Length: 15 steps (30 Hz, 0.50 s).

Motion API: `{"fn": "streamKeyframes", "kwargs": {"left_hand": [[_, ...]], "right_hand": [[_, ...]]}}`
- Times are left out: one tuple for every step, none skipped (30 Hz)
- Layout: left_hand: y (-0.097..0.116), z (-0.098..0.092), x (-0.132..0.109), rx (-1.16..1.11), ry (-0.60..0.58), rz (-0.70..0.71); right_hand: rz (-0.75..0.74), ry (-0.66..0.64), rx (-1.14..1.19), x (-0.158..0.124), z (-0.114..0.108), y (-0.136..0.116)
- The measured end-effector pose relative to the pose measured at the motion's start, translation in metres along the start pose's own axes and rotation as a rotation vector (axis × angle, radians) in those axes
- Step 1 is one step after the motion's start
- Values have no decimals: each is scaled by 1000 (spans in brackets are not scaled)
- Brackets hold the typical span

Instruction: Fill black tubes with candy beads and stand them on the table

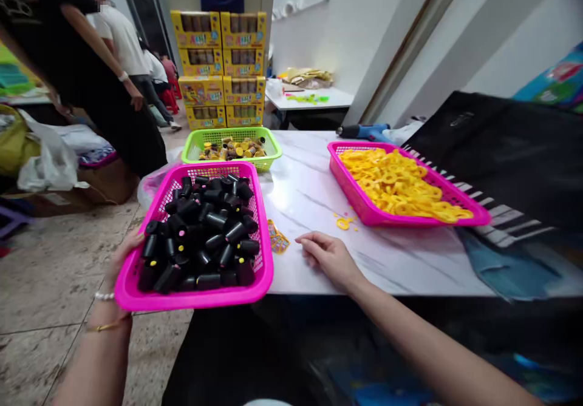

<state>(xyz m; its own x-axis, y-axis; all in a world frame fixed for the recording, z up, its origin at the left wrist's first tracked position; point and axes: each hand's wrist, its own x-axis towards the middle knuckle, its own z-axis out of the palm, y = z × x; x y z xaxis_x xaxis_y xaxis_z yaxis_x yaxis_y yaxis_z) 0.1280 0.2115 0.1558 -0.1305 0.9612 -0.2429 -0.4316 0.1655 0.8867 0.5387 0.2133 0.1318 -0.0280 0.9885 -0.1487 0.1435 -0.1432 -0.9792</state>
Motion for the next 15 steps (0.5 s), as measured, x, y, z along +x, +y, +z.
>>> {"fn": "streamKeyframes", "kwargs": {"left_hand": [[-1, -1, 0, 1, 46, -46], [-2, -1, -1, 1, 94, -74], [-3, 0, -1, -2, 127, -84], [-4, 2, -1, -5, 143, -81], [-5, 4, -2, -7, 146, -67], [-6, 7, -2, -6, 143, -46], [-7, 9, -2, -4, 135, -29], [-7, 11, -2, 0, 134, -13], [-7, 13, -3, 1, 136, -1], [-8, 13, -4, -6, 144, 8], [-9, 12, -6, -19, 158, 20], [-10, 10, -8, -35, 167, 20], [-12, 6, -11, -53, 171, 11], [-14, 1, -14, -74, 172, 1], [-16, -5, -16, -91, 158, -17]], "right_hand": [[35, -35, 33, 0, 1, -4], [49, -71, 50, -1, 2, -9], [41, -109, 51, -2, 5, -13], [13, -151, 42, -3, 9, -18], [-23, -192, 28, -3, 15, -22], [-55, -229, 17, -3, 21, -26], [-72, -263, 8, -2, 28, -29], [-73, -289, 1, 0, 36, -31], [-69, -301, 1, 1, 45, -33], [-65, -308, 13, 3, 54, -34], [-57, -318, 42, 4, 62, -34], [-44, -335, 85, 4, 70, -35], [-29, -359, 134, 5, 76, -35], [-13, -383, 176, 5, 82, -35], [3, -402, 203, 5, 86, -34]]}}
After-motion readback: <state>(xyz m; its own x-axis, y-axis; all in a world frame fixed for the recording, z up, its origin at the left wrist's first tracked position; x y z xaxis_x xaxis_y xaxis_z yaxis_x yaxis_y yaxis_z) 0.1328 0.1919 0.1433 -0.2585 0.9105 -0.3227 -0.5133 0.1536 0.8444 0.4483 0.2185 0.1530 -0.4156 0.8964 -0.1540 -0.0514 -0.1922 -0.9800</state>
